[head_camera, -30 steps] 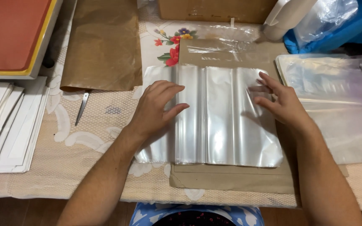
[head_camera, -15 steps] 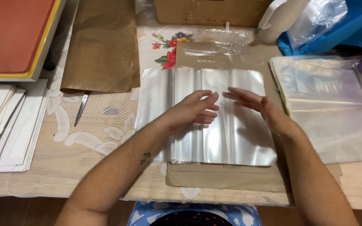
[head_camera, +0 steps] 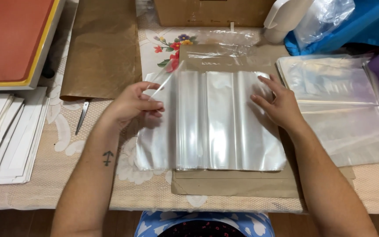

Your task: Smoothing and organizing long plastic sleeves on a table to prepare them for use or storage.

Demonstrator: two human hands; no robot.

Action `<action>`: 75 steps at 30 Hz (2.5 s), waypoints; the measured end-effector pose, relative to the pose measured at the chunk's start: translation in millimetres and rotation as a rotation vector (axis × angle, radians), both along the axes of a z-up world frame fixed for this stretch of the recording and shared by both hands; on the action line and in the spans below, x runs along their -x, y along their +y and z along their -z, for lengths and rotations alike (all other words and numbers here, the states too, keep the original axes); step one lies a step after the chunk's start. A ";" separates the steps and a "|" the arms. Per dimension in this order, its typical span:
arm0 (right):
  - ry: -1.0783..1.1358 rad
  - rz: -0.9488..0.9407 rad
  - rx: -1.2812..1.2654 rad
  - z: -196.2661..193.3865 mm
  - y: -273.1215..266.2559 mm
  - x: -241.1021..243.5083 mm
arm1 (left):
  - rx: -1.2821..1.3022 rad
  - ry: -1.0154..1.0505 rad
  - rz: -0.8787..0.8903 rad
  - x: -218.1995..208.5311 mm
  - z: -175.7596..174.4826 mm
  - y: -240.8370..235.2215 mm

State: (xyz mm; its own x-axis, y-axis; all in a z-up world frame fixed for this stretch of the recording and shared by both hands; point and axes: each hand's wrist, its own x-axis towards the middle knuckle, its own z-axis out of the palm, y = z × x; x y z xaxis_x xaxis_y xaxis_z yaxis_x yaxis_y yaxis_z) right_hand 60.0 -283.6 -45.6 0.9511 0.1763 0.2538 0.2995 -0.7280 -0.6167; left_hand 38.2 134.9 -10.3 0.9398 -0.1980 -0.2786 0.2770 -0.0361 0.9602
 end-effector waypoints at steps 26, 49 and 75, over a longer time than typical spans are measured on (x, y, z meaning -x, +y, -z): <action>0.255 -0.420 -0.484 -13.5 -0.3 3.4 | -0.082 -0.336 -0.084 26.1 -2.6 -38.6; -0.058 0.012 0.009 -0.2 -1.9 -0.9 | 0.036 -0.019 -0.055 -7.4 5.7 -9.9; 0.179 -0.145 -0.567 -20.9 7.4 10.5 | 0.027 -0.238 0.126 27.6 -21.4 -82.1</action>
